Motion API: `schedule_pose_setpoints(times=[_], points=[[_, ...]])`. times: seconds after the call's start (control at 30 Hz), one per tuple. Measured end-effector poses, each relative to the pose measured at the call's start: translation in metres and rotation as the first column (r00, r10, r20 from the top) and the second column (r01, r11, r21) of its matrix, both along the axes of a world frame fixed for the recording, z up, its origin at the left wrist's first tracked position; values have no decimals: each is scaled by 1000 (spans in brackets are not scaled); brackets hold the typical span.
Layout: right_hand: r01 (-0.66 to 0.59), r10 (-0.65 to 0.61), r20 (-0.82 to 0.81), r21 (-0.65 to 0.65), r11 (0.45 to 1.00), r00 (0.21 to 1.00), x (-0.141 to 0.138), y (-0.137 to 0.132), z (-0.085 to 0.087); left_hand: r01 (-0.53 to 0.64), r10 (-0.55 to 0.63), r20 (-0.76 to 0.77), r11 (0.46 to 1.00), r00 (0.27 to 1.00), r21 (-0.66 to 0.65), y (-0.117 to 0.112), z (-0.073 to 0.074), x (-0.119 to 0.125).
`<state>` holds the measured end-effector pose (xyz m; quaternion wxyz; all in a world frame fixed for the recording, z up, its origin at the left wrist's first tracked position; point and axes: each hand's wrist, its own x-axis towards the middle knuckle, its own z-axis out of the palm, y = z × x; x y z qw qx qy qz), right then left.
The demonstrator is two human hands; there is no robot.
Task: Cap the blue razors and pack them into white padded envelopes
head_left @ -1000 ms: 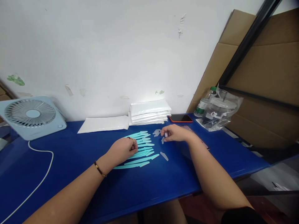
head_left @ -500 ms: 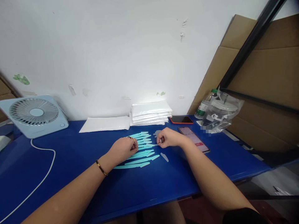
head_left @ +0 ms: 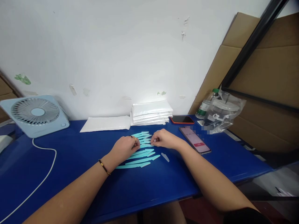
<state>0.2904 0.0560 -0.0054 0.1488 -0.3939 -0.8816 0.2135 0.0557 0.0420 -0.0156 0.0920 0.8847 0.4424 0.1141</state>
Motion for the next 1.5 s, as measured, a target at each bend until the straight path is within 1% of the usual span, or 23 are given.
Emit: schedule_pose_setpoints(times=[0.07, 0.1, 0.13, 0.2, 0.23, 0.3, 0.37, 0.4, 0.5, 0.6, 0.7, 0.83, 0.9, 0.97, 1.07, 1.17, 1.23, 1.37, 1.5], points=[[48, -48, -3, -42, 998, 999, 9, -3, 8, -23, 23, 39, 1000, 999, -2, -1, 4, -2], [69, -67, 18, -95, 993, 998, 14, -5, 13, -26, 27, 53, 1000, 998, -14, -2, 6, -3], [80, -70, 61, -177, 981, 996, 19, -8, 17, -17, 19, 56, 999, 998, -36, -3, 8, -4], [82, -20, 180, -346, 935, 983, 25, -13, 24, 16, -13, 34, 995, 999, -100, -5, 11, -6], [81, 19, 236, -406, 910, 972, 26, -15, 25, 31, -29, 17, 990, 999, -136, -5, 11, -6], [85, 72, 317, -455, 887, 946, 24, -17, 23, 41, -43, -7, 981, 999, -188, -5, 9, -6], [103, 68, 354, -442, 891, 933, 20, -16, 18, 25, -28, -14, 977, 999, -212, -3, 6, -7], [104, 58, 358, -415, 904, 932, 19, -15, 15, 14, -17, -15, 976, 1000, -215, -3, 5, -7], [80, 15, 336, -266, 961, 942, 18, -11, 11, -17, 15, -12, 976, 1000, -218, -2, 4, -7], [52, -13, 295, -127, 991, 956, 21, -7, 9, -31, 31, -3, 974, 1000, -225, -3, 4, -7], [39, -29, 261, -34, 999, 965, 23, -4, 7, -47, 46, -9, 972, 999, -229, -5, 6, -7], [72, -76, 306, 24, 997, 949, 22, -2, 4, -57, 55, -14, 973, 998, -223, -7, 7, -6], [55, -69, 308, 55, 997, 949, 19, -3, 5, -61, 58, -18, 973, 998, -224, -8, 8, -6], [10, -32, 268, 85, 996, 963, 16, -4, 6, -67, 63, -27, 970, 998, -234, -9, 10, -6], [-51, 27, 220, 102, 993, 975, 10, -7, 7, -66, 57, -42, 962, 997, -263, -12, 11, -6], [-49, 26, 227, 96, 994, 974, 7, -8, 5, -54, 42, -46, 950, 998, -307, -15, 12, -5], [-48, 35, 215, 57, 997, 976, 8, -8, 5, -55, 43, -44, 948, 998, -315, -16, 12, -5], [-65, 73, 148, -59, 996, 986, 9, -8, 8, -84, 78, -34, 965, 996, -248, -13, 9, -5], [-56, 66, 123, -76, 996, 990, 6, -9, 12, -99, 97, -18, 978, 995, -186, -10, 6, -5]])
